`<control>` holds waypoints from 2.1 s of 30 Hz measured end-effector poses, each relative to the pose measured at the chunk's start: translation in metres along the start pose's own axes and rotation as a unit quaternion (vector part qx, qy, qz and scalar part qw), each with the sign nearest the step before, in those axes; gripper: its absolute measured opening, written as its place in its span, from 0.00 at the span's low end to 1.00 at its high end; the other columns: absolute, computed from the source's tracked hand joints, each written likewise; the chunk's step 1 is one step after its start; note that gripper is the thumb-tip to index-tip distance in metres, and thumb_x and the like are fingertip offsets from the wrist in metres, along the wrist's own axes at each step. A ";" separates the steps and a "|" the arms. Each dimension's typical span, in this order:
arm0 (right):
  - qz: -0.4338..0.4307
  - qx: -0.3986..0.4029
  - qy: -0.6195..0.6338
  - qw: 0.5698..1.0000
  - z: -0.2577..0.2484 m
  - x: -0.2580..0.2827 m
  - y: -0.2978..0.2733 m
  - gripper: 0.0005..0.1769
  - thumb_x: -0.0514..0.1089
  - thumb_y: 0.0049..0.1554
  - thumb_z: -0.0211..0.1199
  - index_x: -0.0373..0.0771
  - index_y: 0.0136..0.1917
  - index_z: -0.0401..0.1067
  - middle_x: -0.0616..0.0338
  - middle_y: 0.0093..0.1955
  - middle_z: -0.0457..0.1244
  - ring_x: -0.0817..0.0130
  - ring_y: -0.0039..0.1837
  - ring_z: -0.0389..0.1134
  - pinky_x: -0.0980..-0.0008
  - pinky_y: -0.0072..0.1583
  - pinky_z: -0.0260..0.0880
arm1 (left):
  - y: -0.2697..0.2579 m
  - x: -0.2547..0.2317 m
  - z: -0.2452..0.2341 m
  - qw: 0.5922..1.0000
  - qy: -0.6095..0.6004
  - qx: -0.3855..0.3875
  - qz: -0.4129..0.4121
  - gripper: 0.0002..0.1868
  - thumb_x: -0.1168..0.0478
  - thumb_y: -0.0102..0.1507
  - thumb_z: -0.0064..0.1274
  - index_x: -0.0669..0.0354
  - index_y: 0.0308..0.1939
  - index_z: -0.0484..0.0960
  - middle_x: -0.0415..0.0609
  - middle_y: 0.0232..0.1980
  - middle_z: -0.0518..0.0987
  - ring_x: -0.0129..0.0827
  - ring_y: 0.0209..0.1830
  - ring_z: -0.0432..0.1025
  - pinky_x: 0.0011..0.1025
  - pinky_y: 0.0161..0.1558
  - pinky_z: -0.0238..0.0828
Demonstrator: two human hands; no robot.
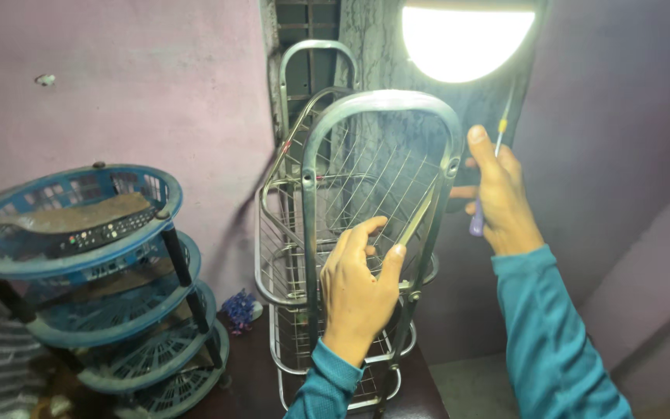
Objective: The person uses a screwdriver to loosen and remove screws from a metal wire rack, detaches a basket section, and then reattaches it by tightening the screws. The person handles the rack and basket while working on a wooden table.
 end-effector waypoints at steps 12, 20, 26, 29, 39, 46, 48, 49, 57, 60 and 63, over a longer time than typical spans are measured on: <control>-0.049 0.132 -0.169 0.976 0.023 0.010 0.042 0.11 0.43 0.62 0.50 0.34 0.53 0.58 0.51 0.41 0.67 0.68 0.36 0.71 0.68 0.30 0.70 | 0.010 0.062 -0.054 0.959 -0.029 -0.263 -0.097 0.10 0.62 0.69 0.51 0.64 0.48 0.83 0.52 0.40 0.81 0.39 0.38 0.72 0.35 0.41 0.69; -0.098 0.112 -0.131 0.980 0.024 -0.016 0.059 0.08 0.42 0.63 0.47 0.36 0.53 0.59 0.55 0.37 0.60 0.68 0.33 0.64 0.64 0.28 0.64 | 0.048 0.126 -0.025 0.962 0.236 0.016 -0.133 0.34 0.47 0.57 0.63 0.61 0.62 0.74 0.60 0.55 0.79 0.54 0.57 0.72 0.47 0.60 0.64; -0.334 0.238 -0.026 0.912 0.022 -0.023 0.083 0.04 0.36 0.67 0.46 0.33 0.52 0.58 0.55 0.43 0.59 0.72 0.41 0.61 0.68 0.39 0.66 | 0.041 0.133 -0.007 0.930 0.278 0.136 -0.201 0.31 0.39 0.59 0.59 0.60 0.54 0.78 0.58 0.63 0.73 0.51 0.66 0.66 0.46 0.67 0.61; -0.313 0.259 0.013 0.914 0.013 -0.014 0.095 0.05 0.35 0.62 0.46 0.35 0.53 0.56 0.52 0.38 0.58 0.70 0.35 0.58 0.68 0.36 0.64 | 0.044 0.129 -0.009 0.926 0.317 0.115 -0.171 0.37 0.41 0.59 0.60 0.61 0.63 0.70 0.64 0.67 0.66 0.56 0.67 0.61 0.49 0.65 0.59; -0.223 0.248 0.107 0.937 -0.014 0.010 0.113 0.10 0.33 0.58 0.43 0.39 0.54 0.55 0.48 0.30 0.57 0.68 0.25 0.52 0.65 0.30 0.59 | 0.043 0.115 -0.039 0.953 0.245 -0.165 -0.063 0.22 0.54 0.62 0.59 0.56 0.58 0.80 0.54 0.58 0.79 0.47 0.59 0.72 0.43 0.60 0.70; -0.248 0.186 0.123 0.943 -0.075 -0.006 0.115 0.10 0.34 0.58 0.42 0.39 0.54 0.53 0.48 0.30 0.53 0.64 0.28 0.53 0.62 0.32 0.62 | 0.023 0.098 -0.070 0.946 0.018 -0.314 -0.084 0.10 0.59 0.72 0.50 0.63 0.49 0.80 0.44 0.39 0.80 0.27 0.37 0.73 0.27 0.40 0.70; -0.266 0.166 0.137 0.940 -0.094 -0.012 0.111 0.10 0.34 0.58 0.42 0.39 0.54 0.53 0.48 0.30 0.52 0.62 0.28 0.53 0.61 0.32 0.62 | 0.015 0.081 -0.072 0.937 -0.043 -0.345 -0.012 0.09 0.61 0.74 0.46 0.65 0.48 0.77 0.42 0.40 0.77 0.24 0.37 0.70 0.25 0.40 0.68; -0.267 0.149 0.144 0.941 -0.105 -0.017 0.109 0.10 0.34 0.58 0.42 0.38 0.54 0.53 0.48 0.31 0.52 0.62 0.28 0.52 0.60 0.33 0.63 | 0.010 0.072 -0.069 0.941 -0.049 -0.335 -0.006 0.09 0.61 0.73 0.47 0.65 0.47 0.77 0.41 0.38 0.75 0.23 0.35 0.68 0.24 0.38 0.65; -0.252 0.026 0.137 0.957 -0.185 -0.043 0.064 0.17 0.39 0.59 0.43 0.41 0.62 0.53 0.49 0.33 0.52 0.58 0.28 0.53 0.60 0.35 0.66 | -0.031 -0.013 -0.008 0.986 0.014 -0.163 0.039 0.05 0.60 0.67 0.55 0.58 0.39 0.81 0.41 0.25 0.78 0.24 0.22 0.70 0.25 0.27 0.64; -0.250 -0.036 0.145 0.957 -0.201 -0.042 0.030 0.16 0.39 0.60 0.43 0.40 0.61 0.53 0.50 0.33 0.50 0.58 0.28 0.53 0.59 0.36 0.68 | -0.037 -0.023 0.022 0.996 -0.018 -0.088 -0.007 0.07 0.58 0.65 0.57 0.57 0.37 0.83 0.44 0.25 0.80 0.26 0.22 0.76 0.26 0.28 0.69; -0.251 -0.103 0.150 0.951 -0.210 -0.037 -0.008 0.15 0.40 0.57 0.43 0.41 0.59 0.54 0.51 0.34 0.51 0.59 0.28 0.54 0.60 0.34 0.68 | -0.042 -0.019 0.053 0.991 -0.046 0.019 -0.128 0.11 0.53 0.63 0.59 0.56 0.40 0.85 0.44 0.24 0.82 0.30 0.21 0.77 0.29 0.28 0.70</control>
Point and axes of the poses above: each hand's wrist, its own y-axis towards the middle knuckle, its own z-axis out of the palm, x = y × z, the point moved 4 cm from there along y, towards the middle knuckle
